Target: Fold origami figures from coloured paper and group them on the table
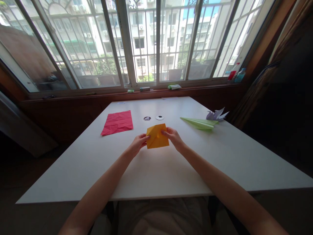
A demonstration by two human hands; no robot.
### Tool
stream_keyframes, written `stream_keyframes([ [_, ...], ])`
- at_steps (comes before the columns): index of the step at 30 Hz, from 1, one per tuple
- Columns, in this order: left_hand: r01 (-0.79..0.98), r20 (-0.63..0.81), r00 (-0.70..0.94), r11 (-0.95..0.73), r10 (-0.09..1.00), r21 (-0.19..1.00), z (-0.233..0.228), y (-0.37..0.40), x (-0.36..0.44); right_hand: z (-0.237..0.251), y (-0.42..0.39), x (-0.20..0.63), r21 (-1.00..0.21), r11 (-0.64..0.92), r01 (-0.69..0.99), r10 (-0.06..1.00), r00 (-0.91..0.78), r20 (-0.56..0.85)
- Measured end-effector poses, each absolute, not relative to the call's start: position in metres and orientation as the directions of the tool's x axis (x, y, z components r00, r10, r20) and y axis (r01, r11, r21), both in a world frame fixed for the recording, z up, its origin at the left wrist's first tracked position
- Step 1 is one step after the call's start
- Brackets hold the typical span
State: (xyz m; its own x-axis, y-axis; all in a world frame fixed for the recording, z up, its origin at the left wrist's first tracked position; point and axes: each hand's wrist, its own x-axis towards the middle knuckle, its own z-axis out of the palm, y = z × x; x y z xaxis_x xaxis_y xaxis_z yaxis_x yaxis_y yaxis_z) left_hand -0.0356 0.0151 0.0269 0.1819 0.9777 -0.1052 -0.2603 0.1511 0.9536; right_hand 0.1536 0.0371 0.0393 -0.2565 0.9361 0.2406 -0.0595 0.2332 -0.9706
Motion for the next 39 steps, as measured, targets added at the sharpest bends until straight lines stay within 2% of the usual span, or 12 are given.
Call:
stream_keyframes([
  [2, -0.288, -0.108, 0.188, 0.16, 0.976, 0.944, 0.025, 0.015, -0.035, 0.043, 0.033, 0.153, -0.977, 0.154, -0.148, 0.883, -0.424, 0.203],
  [4, -0.325, -0.097, 0.176, 0.151, 0.98, 0.934, 0.024, 0.014, -0.034, 0.046, 0.028, 0.152, -0.979, 0.105, -0.175, 0.834, -0.52, 0.183],
  [9, -0.317, -0.028, 0.177, 0.084, 0.984, 0.945, 0.031, 0.01, -0.031, 0.045, 0.025, 0.151, -0.986, 0.042, -0.162, 0.781, -0.61, 0.134],
  [14, -0.055, 0.003, 0.175, 0.007, 0.984, 0.998, 0.033, 0.009, -0.028, 0.041, 0.028, 0.152, -0.983, 0.09, -0.163, 0.809, -0.563, 0.168],
  [17, 0.151, 0.065, 0.154, -0.089, 0.986, 0.984, 0.03, 0.01, -0.027, 0.04, 0.029, 0.151, -0.983, 0.117, -0.143, 0.841, -0.512, 0.175],
  [19, 0.201, 0.101, 0.187, -0.139, 0.977, 0.97, 0.028, 0.01, -0.025, 0.04, 0.029, 0.15, -0.983, 0.126, -0.136, 0.853, -0.491, 0.177],
  [23, 0.032, 0.121, 0.402, -0.146, 0.908, 0.989, 0.028, 0.006, -0.021, 0.041, 0.028, 0.149, -0.981, 0.146, -0.131, 0.843, -0.503, 0.193],
  [25, -0.027, 0.145, 0.446, -0.149, 0.883, 0.989, 0.028, 0.004, -0.019, 0.042, 0.028, 0.149, -0.98, 0.146, -0.135, 0.822, -0.534, 0.196],
  [30, -0.042, 0.173, 0.42, -0.171, 0.891, 0.984, 0.027, 0.004, -0.015, 0.04, 0.028, 0.149, -0.977, 0.153, -0.151, 0.805, -0.555, 0.212],
  [35, -0.04, 0.076, 0.454, -0.064, 0.888, 0.997, 0.03, 0.0, -0.014, 0.038, 0.028, 0.148, -0.974, 0.17, -0.15, 0.833, -0.506, 0.223],
  [39, -0.031, 0.028, 0.393, -0.017, 0.919, 0.999, 0.032, -0.004, -0.016, 0.038, 0.027, 0.148, -0.979, 0.173, -0.107, 0.848, -0.489, 0.203],
])
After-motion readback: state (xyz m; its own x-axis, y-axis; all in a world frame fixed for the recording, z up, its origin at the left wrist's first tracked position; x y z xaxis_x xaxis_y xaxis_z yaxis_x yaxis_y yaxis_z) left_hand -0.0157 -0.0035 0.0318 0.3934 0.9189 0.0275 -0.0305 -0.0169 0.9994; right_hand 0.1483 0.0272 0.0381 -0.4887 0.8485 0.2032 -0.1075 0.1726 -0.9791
